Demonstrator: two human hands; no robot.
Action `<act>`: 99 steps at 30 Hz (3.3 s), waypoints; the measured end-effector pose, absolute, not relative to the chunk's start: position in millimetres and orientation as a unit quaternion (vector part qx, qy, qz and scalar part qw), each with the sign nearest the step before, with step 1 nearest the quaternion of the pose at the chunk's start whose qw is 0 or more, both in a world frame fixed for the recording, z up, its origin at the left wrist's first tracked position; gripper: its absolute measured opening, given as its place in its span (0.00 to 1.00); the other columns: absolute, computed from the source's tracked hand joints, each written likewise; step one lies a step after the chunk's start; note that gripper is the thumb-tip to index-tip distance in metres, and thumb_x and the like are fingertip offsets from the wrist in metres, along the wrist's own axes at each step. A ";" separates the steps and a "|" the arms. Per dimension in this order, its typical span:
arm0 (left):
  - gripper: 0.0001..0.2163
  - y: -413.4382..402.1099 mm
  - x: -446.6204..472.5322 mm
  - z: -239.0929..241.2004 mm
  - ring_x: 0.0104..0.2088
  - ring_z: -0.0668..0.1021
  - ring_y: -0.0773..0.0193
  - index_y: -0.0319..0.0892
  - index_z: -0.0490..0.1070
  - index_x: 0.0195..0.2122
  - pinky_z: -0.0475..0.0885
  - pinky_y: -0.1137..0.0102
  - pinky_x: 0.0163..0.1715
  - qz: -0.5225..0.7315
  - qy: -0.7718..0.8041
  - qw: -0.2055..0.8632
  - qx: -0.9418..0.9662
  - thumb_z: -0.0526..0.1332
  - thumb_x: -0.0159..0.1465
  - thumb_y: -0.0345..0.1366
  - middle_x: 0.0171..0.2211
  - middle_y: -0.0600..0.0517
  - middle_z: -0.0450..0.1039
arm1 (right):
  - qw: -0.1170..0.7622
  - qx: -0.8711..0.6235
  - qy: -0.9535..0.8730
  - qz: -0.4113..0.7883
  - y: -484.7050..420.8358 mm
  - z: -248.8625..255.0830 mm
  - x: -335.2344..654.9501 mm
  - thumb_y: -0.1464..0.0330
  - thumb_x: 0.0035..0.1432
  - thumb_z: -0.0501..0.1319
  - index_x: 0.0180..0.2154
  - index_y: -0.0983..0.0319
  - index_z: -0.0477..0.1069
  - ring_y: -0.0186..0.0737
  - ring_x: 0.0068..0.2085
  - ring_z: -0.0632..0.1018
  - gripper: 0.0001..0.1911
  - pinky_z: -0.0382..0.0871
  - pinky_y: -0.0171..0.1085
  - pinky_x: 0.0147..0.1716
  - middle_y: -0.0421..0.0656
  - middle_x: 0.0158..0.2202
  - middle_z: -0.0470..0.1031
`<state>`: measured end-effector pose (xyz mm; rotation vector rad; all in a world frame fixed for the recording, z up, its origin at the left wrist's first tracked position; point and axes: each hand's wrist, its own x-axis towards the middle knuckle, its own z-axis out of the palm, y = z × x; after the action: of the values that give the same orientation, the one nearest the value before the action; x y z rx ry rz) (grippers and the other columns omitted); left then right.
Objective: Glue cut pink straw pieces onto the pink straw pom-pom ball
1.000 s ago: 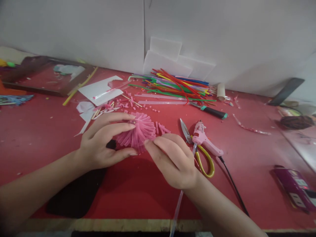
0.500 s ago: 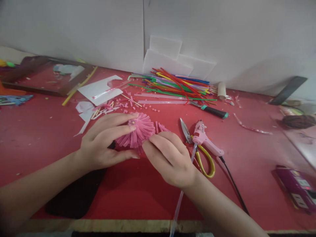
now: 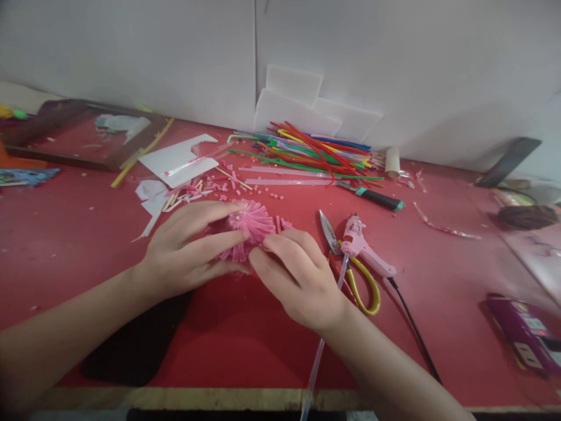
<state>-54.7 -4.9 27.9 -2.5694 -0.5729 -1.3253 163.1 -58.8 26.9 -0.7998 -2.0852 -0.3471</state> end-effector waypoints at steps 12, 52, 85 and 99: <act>0.18 -5.1 -55.4 27.1 0.48 0.80 0.53 0.45 0.73 0.47 0.79 0.58 0.48 -0.433 -0.199 0.107 -0.873 0.67 0.60 0.49 0.48 0.40 0.77 | 0.466 -0.339 -0.814 -0.073 -55.6 32.1 163.3 0.81 0.58 0.62 0.42 0.61 0.75 0.38 0.39 0.78 0.12 0.76 0.40 0.38 0.44 0.37 0.77; 0.30 -4.6 -51.8 30.5 0.46 0.81 0.49 0.36 0.67 0.53 0.80 0.56 0.45 -0.464 -0.185 0.068 -0.864 0.69 0.57 0.52 0.45 0.36 0.77 | 0.438 -0.350 -0.821 -0.107 -53.9 31.1 160.4 0.79 0.60 0.61 0.41 0.61 0.74 0.39 0.41 0.76 0.09 0.75 0.42 0.41 0.43 0.37 0.75; 0.14 -7.7 -53.2 32.2 0.47 0.80 0.51 0.43 0.74 0.43 0.79 0.57 0.46 -0.429 -0.204 0.093 -0.875 0.64 0.64 0.47 0.47 0.38 0.76 | 0.454 -0.325 -0.819 -0.133 -59.6 31.2 158.8 0.76 0.55 0.69 0.36 0.60 0.78 0.38 0.39 0.77 0.07 0.77 0.38 0.38 0.42 0.36 0.75; 0.16 -9.2 -53.7 33.4 0.46 0.80 0.50 0.44 0.74 0.44 0.78 0.57 0.47 -0.420 -0.210 0.082 -0.879 0.67 0.61 0.48 0.47 0.39 0.76 | 0.446 -0.345 -0.812 -0.152 -56.9 32.5 164.6 0.75 0.57 0.67 0.39 0.59 0.76 0.39 0.38 0.77 0.08 0.76 0.43 0.39 0.42 0.36 0.76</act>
<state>-53.7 -9.2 33.4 -2.6259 -0.6273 -1.2544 164.6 -56.9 32.5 -0.8535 -2.0119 -0.3757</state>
